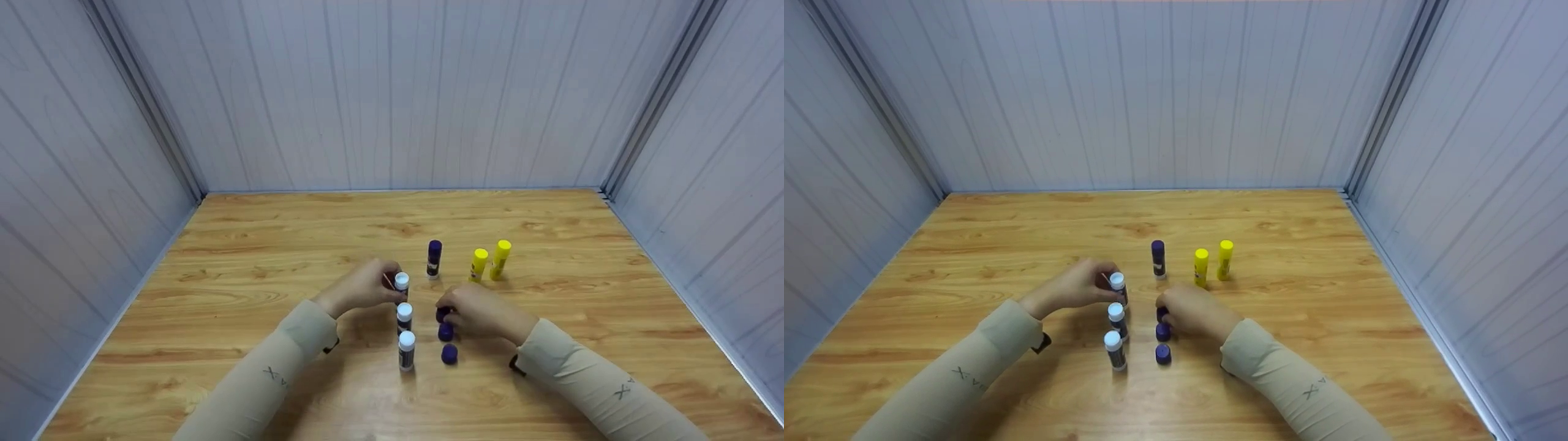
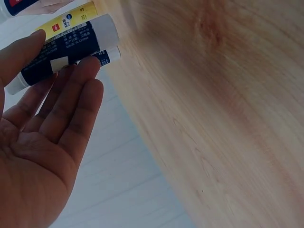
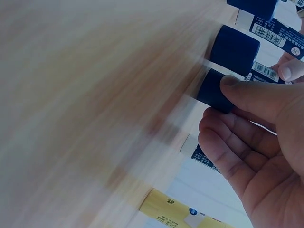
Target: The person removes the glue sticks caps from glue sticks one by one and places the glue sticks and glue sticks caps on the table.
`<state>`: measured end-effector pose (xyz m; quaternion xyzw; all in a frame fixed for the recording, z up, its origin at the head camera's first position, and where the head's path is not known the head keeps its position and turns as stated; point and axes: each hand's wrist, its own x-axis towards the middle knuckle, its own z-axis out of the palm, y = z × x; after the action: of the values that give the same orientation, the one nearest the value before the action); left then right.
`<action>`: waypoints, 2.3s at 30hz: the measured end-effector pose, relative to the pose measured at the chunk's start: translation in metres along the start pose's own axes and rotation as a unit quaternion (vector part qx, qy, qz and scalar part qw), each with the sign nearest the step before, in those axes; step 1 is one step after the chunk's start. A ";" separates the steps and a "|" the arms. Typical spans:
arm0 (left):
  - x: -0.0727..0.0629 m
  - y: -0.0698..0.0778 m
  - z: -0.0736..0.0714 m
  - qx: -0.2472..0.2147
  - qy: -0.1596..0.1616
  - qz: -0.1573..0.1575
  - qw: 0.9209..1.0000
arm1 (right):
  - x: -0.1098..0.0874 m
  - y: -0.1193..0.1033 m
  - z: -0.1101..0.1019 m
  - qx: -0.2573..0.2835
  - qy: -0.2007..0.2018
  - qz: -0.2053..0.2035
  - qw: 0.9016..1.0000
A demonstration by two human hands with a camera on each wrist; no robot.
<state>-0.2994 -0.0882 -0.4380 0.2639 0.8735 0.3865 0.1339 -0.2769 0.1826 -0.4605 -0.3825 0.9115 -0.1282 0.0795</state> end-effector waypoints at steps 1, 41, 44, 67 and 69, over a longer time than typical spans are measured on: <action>0.000 0.000 0.000 0.003 -0.002 0.001 1.000 | 0.000 0.000 0.000 0.002 -0.001 0.003 1.000; 0.002 0.000 0.004 0.062 -0.019 0.004 0.998 | 0.001 -0.006 -0.011 -0.020 -0.028 0.046 0.998; 0.002 0.000 0.005 0.060 -0.019 0.001 0.998 | 0.000 -0.007 -0.018 -0.022 -0.028 0.047 0.998; 0.003 0.000 0.005 0.072 -0.021 -0.003 0.997 | 0.028 -0.017 -0.078 -0.039 0.089 0.083 0.992; 0.003 0.000 0.005 0.072 -0.021 -0.002 0.997 | 0.033 -0.017 -0.079 -0.041 0.086 0.099 0.991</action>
<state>-0.2998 -0.0833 -0.4413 0.2791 0.8968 0.3164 0.1332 -0.3076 0.1616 -0.3817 -0.2811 0.9528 -0.1147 -0.0025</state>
